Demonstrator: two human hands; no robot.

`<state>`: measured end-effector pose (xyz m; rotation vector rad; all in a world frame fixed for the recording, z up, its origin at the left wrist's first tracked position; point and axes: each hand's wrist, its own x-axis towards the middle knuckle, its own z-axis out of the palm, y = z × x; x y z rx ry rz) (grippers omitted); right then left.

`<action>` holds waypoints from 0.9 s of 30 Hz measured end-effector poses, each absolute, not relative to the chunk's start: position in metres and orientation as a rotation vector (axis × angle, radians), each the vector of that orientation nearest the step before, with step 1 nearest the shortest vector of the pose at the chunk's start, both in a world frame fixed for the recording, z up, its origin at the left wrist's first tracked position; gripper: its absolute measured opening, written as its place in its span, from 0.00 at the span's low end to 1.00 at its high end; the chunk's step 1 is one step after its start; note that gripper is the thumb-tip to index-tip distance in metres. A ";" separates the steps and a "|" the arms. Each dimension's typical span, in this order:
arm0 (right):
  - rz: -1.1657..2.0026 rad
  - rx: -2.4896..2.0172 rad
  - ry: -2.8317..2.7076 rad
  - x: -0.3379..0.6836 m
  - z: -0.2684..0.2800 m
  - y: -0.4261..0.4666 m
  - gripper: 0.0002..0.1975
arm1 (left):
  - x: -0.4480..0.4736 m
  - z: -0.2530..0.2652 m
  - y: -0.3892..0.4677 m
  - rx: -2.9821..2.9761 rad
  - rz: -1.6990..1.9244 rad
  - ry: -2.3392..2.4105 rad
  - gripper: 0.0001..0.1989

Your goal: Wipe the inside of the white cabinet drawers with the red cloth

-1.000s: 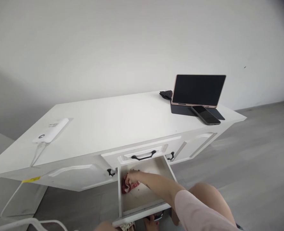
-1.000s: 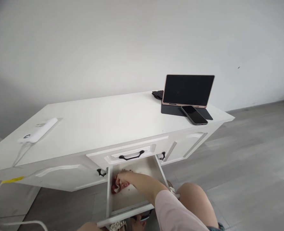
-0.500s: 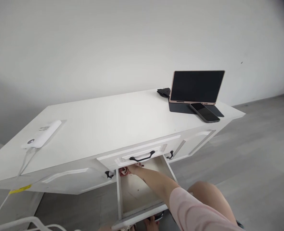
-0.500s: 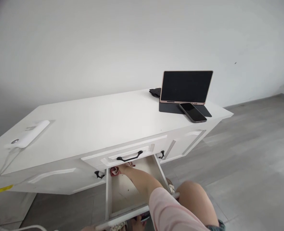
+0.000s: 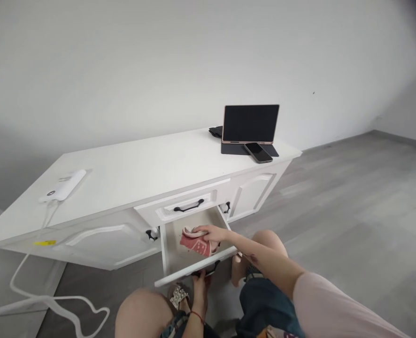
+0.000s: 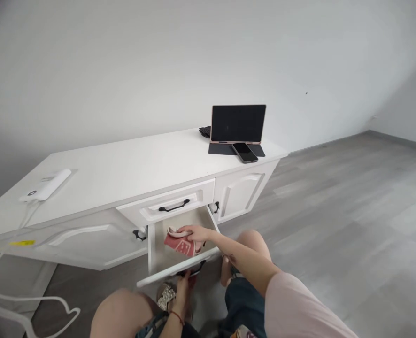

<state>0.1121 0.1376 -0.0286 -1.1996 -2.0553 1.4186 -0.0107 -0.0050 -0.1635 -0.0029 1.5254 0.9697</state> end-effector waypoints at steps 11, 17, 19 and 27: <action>1.211 -1.415 -0.873 0.218 -0.062 0.003 0.35 | -0.016 -0.157 -0.022 0.012 1.149 1.378 0.10; 0.689 -1.601 -1.255 0.197 -0.107 -0.023 0.31 | -0.020 -0.162 -0.029 0.044 1.094 1.315 0.08; 0.618 -1.618 -1.432 0.187 -0.112 -0.025 0.29 | -0.023 -0.162 -0.031 0.068 1.063 1.291 0.06; 0.426 -1.776 -1.728 0.166 -0.102 -0.025 0.23 | -0.016 -0.161 -0.041 0.083 1.105 1.319 0.09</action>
